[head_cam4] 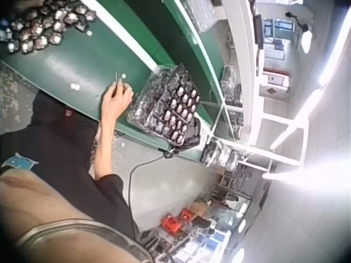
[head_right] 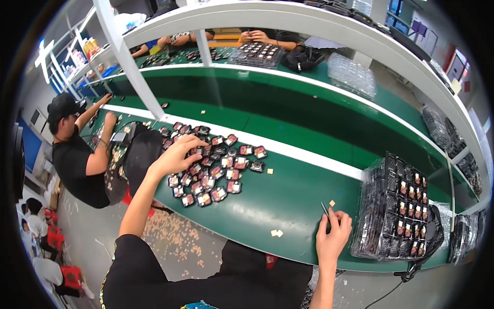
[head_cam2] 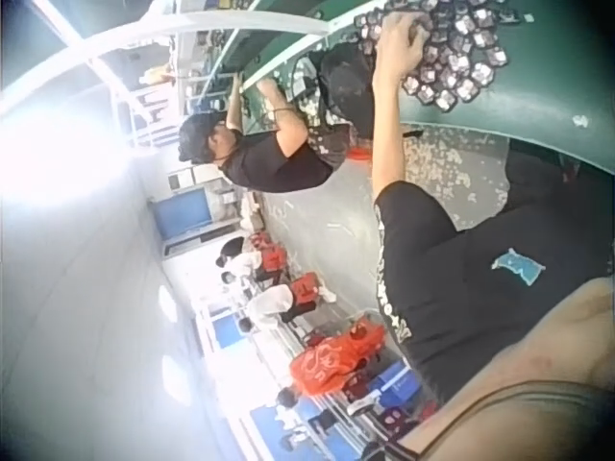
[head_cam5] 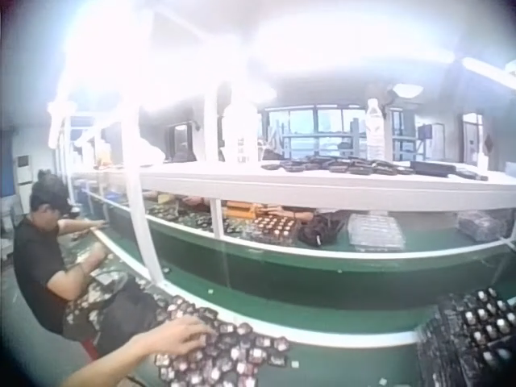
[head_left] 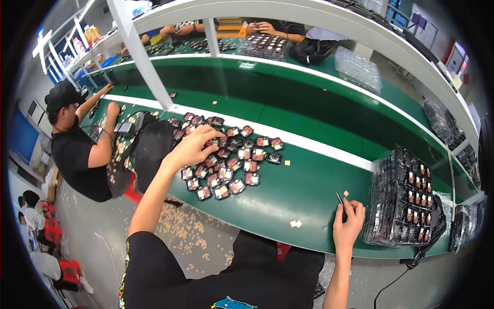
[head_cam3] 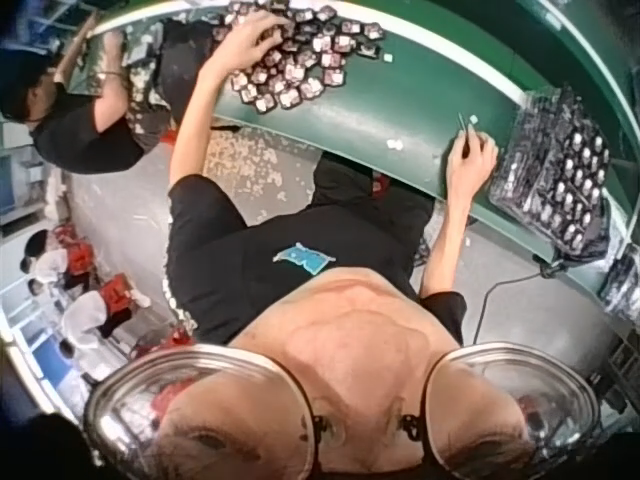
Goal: Use tweezers to precisely place and secure internal components of small electronic devices on a production line.
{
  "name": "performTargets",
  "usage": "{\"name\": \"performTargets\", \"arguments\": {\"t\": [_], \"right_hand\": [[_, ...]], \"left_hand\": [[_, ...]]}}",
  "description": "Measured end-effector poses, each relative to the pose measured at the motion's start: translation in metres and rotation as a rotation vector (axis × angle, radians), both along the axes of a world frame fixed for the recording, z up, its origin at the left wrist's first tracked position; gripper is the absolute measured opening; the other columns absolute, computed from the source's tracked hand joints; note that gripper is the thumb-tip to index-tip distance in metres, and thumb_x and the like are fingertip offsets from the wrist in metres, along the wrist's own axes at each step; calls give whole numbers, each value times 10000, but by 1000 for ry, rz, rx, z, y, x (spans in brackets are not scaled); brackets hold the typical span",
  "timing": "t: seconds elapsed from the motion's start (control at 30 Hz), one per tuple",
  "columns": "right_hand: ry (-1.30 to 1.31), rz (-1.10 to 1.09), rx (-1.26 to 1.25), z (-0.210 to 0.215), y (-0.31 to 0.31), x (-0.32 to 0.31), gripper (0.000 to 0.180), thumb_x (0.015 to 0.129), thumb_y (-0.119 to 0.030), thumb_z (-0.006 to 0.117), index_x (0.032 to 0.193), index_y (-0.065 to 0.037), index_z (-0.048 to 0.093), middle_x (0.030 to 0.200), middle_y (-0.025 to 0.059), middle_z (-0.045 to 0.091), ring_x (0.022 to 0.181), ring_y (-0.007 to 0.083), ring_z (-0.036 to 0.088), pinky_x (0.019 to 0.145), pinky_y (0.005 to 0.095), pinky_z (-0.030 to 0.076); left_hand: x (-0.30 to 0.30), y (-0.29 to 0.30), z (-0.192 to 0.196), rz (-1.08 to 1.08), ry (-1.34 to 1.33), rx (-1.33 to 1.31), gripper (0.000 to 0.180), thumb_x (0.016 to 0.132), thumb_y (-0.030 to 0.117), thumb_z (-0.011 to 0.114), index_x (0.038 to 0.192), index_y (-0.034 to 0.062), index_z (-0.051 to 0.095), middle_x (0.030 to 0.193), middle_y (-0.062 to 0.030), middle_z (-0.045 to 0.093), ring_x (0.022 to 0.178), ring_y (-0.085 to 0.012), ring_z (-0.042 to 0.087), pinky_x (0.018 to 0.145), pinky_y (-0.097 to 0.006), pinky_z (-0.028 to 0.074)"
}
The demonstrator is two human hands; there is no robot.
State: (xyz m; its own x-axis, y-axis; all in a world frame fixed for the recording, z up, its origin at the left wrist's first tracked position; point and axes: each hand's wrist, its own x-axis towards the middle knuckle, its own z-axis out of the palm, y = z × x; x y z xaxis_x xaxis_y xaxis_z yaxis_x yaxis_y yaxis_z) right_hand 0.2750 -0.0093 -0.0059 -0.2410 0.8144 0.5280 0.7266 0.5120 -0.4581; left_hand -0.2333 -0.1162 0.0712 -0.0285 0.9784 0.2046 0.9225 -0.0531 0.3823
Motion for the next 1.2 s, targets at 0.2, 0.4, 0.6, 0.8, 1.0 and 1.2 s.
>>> {"name": "performTargets", "arguments": {"t": [0.2,0.4,0.6,0.8,1.0,1.2], "right_hand": [[18,87,3,-7,1,3,247,951,-46,789,1184,35,801,1104,138,671,1040,332,634,919,469,490],[84,109,-11,-4,-7,12,316,937,-42,794,1239,48,776,1258,169,686,1161,360,644,997,481,493],[169,150,70,-4,-15,7,288,918,-25,803,1200,32,789,1259,187,695,1167,381,659,989,499,522],[267,56,111,-7,-13,24,210,907,9,807,1117,22,807,1220,174,715,1137,377,662,977,492,531],[535,177,-110,25,-39,7,187,924,-14,862,795,35,736,826,91,703,705,189,662,613,320,511],[636,546,-200,97,-65,-4,476,971,-370,856,782,19,657,715,93,642,550,203,591,516,334,455]], "left_hand": [[20,3,17,-11,-97,356,424,934,98,827,1349,70,742,1423,-159,655,1401,-359,599,1209,-473,462],[52,111,162,19,213,1167,478,910,97,848,1363,35,710,1414,-177,691,1365,-371,633,1186,-459,471],[-32,229,302,535,-78,1198,1057,744,568,999,1458,-82,570,1401,-275,626,1328,-378,627,1138,-486,507],[17,231,320,313,-498,1069,709,758,476,997,1191,-38,772,1021,-114,805,916,-156,750,816,-337,608],[134,62,169,-527,-809,679,669,817,242,898,1386,62,598,1164,-183,725,1052,-280,750,907,-418,610],[267,-65,-13,-152,-705,288,877,652,217,1016,1434,0,683,1287,-161,761,1144,-286,758,1046,-399,585]]}}
